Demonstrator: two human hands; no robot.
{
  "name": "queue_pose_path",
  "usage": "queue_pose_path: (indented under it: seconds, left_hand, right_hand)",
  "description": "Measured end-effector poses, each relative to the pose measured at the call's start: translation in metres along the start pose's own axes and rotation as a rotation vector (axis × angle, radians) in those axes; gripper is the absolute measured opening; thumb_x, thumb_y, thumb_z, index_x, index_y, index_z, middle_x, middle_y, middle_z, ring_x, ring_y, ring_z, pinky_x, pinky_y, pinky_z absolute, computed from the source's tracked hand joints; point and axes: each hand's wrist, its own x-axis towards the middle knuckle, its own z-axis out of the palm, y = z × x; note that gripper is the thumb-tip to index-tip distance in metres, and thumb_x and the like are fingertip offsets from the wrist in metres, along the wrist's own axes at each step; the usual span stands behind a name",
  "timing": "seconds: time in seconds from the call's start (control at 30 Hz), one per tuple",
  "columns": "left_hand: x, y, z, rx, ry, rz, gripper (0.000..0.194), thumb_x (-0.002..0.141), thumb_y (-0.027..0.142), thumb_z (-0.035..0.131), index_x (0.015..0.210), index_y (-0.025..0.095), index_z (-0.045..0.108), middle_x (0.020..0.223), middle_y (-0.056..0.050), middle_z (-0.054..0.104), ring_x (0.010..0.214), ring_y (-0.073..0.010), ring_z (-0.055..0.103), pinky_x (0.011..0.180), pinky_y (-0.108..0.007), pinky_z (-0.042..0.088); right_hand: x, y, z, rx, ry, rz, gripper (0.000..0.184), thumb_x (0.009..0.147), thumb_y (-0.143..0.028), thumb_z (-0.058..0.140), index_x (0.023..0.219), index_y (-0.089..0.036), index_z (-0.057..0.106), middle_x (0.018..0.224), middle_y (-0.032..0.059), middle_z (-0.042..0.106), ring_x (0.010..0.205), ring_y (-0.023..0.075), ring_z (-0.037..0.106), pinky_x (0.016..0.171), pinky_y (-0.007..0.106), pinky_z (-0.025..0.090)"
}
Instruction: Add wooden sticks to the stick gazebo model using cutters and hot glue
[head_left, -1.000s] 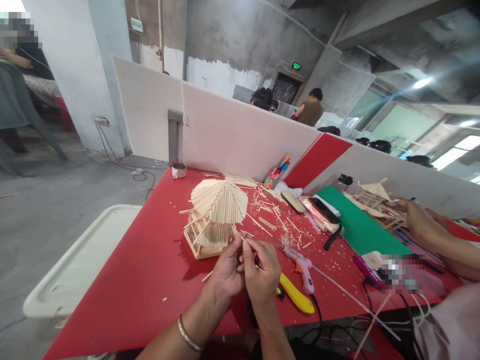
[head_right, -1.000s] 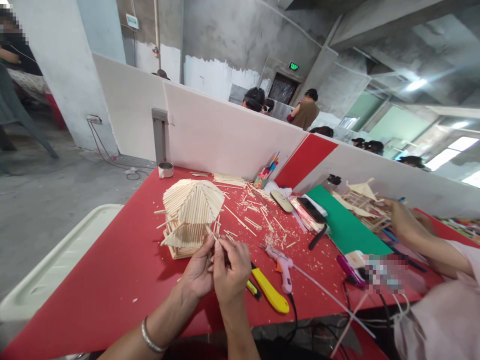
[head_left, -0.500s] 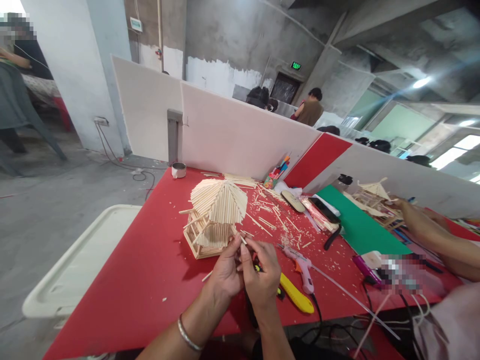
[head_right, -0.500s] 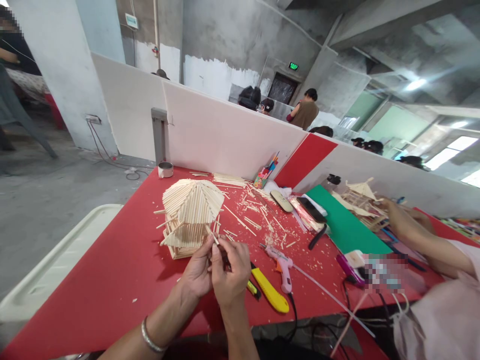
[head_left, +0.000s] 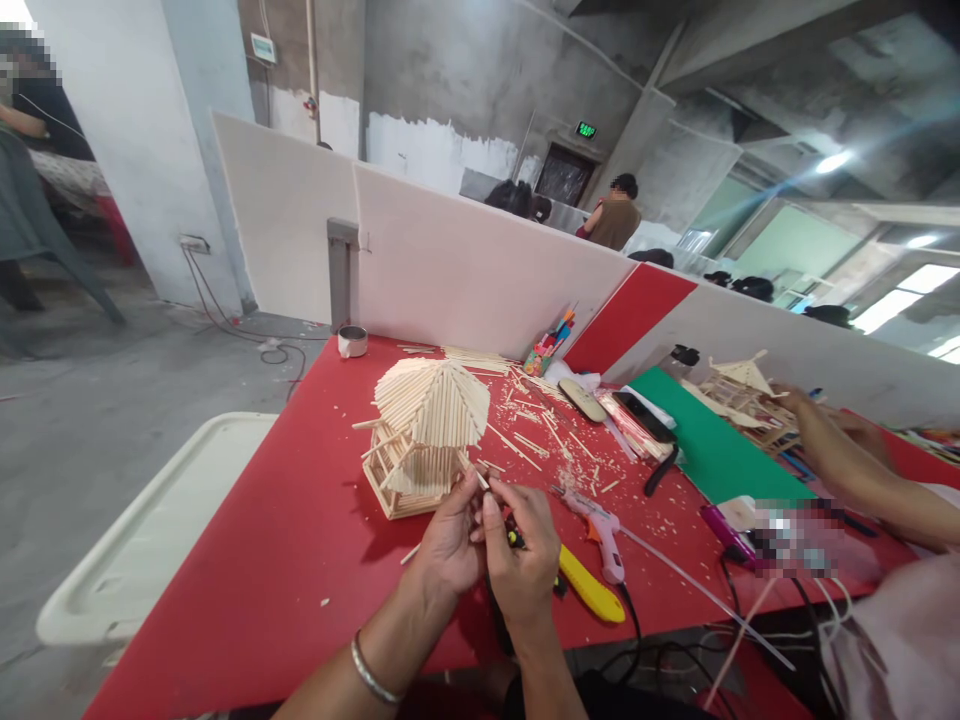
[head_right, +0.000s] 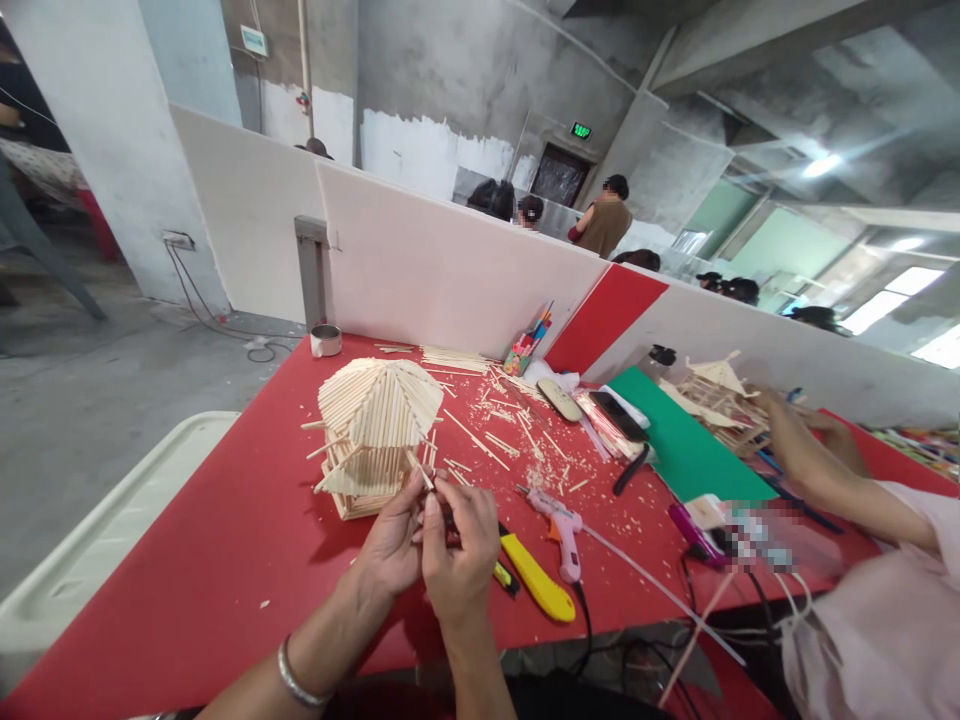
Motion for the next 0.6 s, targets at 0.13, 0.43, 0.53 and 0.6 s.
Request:
queue_pose_path:
  seconds: [0.13,0.43,0.53,0.6]
  left_hand:
    - [0.0007,0.0004,-0.0002,0.003,-0.002,-0.015,0.015,0.08,0.02,0.066,0.075,0.007,0.065,0.05,0.001,0.058,0.032,-0.0009,0.039,0.027,-0.009,0.026]
    - [-0.0003,0.0002,-0.001,0.003,0.01,0.006,0.01,0.075,0.018,0.07,0.072,0.01,0.065,0.049,0.004,0.054,0.033,-0.0008,0.037,0.027,-0.009,0.025]
    - [-0.0004,0.0,-0.0013,-0.001,0.006,0.003,0.012,0.073,0.017,0.073,0.069,0.011,0.063,0.048,0.006,0.052,0.033,-0.0004,0.036,0.028,-0.009,0.026]
    - [-0.0005,-0.0008,-0.0017,-0.009,0.002,0.001,0.012,0.073,0.017,0.073,0.068,0.011,0.063,0.049,0.005,0.051,0.034,-0.0005,0.036,0.029,-0.009,0.027]
  right_hand:
    - [0.0008,0.0005,-0.0001,-0.01,0.003,-0.007,0.02,0.086,-0.022,0.055,0.103,-0.021,0.064,0.094,0.0059,0.065,0.087,0.0174,0.057,0.076,0.033,0.047]
    - [0.0002,0.0019,0.0012,-0.032,0.008,-0.004,0.02,0.086,-0.023,0.055,0.104,-0.021,0.065,0.093,0.0055,0.065,0.086,0.017,0.058,0.076,0.033,0.047]
    - [-0.0012,0.0029,0.0007,-0.045,0.005,-0.001,0.02,0.087,-0.024,0.054,0.103,-0.021,0.065,0.093,0.0059,0.065,0.085,0.0174,0.058,0.075,0.033,0.048]
    - [-0.002,0.0037,0.0,-0.045,-0.004,-0.003,0.02,0.087,-0.025,0.054,0.103,-0.021,0.065,0.093,0.0061,0.065,0.086,0.0173,0.058,0.074,0.032,0.048]
